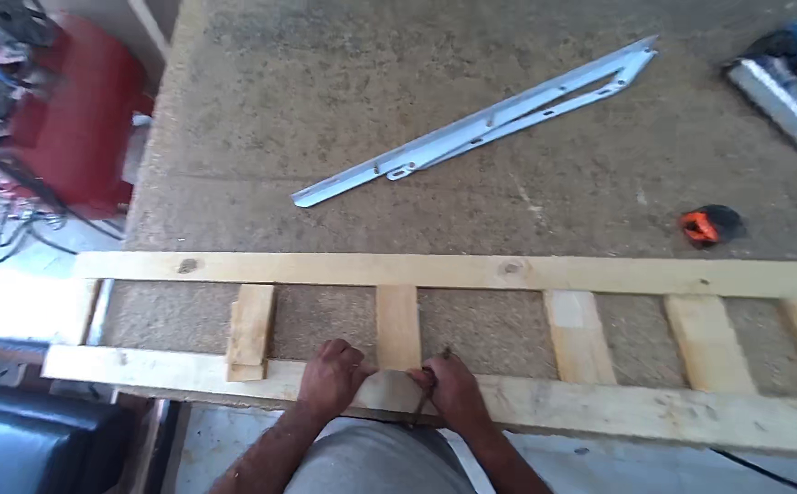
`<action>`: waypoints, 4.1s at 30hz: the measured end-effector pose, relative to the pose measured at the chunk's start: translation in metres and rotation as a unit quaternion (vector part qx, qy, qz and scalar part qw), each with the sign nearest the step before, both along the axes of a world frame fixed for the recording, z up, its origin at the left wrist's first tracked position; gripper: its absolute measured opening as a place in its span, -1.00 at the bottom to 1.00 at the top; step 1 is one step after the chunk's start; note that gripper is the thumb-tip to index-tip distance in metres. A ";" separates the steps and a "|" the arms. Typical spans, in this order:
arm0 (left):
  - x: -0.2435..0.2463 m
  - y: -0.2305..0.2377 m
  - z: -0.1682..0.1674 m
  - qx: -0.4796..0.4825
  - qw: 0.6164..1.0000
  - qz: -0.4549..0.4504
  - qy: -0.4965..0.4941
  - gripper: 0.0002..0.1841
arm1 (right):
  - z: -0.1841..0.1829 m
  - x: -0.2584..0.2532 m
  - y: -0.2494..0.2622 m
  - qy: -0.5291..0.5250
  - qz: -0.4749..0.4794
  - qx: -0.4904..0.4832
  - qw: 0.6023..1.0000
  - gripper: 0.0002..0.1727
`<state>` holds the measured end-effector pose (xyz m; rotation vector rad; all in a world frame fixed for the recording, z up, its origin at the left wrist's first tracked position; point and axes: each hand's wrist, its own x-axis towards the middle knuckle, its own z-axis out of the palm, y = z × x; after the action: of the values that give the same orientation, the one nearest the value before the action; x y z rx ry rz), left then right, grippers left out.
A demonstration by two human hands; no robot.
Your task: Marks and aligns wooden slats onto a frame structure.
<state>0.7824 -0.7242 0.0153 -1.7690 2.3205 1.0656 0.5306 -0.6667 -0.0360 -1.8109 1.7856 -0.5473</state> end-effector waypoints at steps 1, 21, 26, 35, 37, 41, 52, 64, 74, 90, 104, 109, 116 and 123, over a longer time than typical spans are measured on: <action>0.012 0.001 0.007 -0.037 0.999 0.036 -0.009 -0.44 | 0.003 -0.001 -0.002 -0.023 0.001 0.026 0.999 -0.44; 0.212 -0.064 0.003 0.216 0.887 0.393 0.111 -0.65 | 0.057 0.256 -0.100 -0.173 0.041 0.280 0.943 -0.16; 0.254 -0.073 0.008 0.153 0.909 0.374 0.104 -0.65 | 0.047 0.288 -0.106 -0.186 -0.059 0.288 0.937 -0.41; 0.386 -0.098 -0.008 0.116 0.911 0.385 0.088 -0.63 | 0.028 0.277 -0.073 -0.228 -0.197 0.181 0.936 -0.52; 0.387 -0.100 -0.013 0.115 0.912 0.383 0.095 -0.62 | 0.026 0.276 -0.069 -0.233 -0.201 0.175 0.935 -0.53; 0.383 -0.101 -0.018 0.103 0.913 0.387 0.079 -0.62 | 0.026 0.277 -0.070 -0.240 -0.204 0.155 0.936 -0.56; 0.364 -0.086 -0.026 -0.020 0.929 0.369 -0.032 -0.56 | 0.017 0.273 -0.061 -0.220 -0.221 0.150 0.938 -0.61; 0.363 -0.086 -0.022 -0.033 0.936 0.343 -0.069 -0.54 | 0.018 0.277 -0.062 -0.186 -0.200 0.161 0.948 -0.66; 0.310 -0.054 0.018 -0.039 0.989 0.129 0.060 -0.57 | 0.022 0.265 -0.075 -0.276 -0.175 0.251 0.911 -0.66; 0.253 -0.022 -0.042 -0.100 0.992 -0.014 0.071 -0.44 | 0.030 0.291 -0.095 -0.194 -0.147 0.295 0.924 -0.61; 0.248 -0.018 -0.044 -0.163 0.986 -0.036 0.017 -0.51 | 0.042 0.302 -0.089 -0.113 -0.145 0.272 0.945 -0.52; 0.249 -0.017 -0.048 -0.184 0.982 -0.041 0.021 -0.48 | 0.053 0.299 -0.068 -0.077 -0.088 0.238 0.964 -0.29; 0.250 -0.019 -0.046 -0.171 0.983 -0.050 0.039 -0.49 | 0.027 0.280 -0.046 0.044 -0.011 0.148 0.988 -0.32; 0.253 -0.025 -0.043 -0.118 0.990 -0.073 0.011 -0.36 | -0.007 0.281 -0.030 0.114 0.012 -0.059 0.992 -0.34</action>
<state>1.0357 -0.7488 -0.0281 -1.6279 2.6381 0.8218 0.8112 -0.6965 -0.0432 -2.0435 1.9129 -0.4595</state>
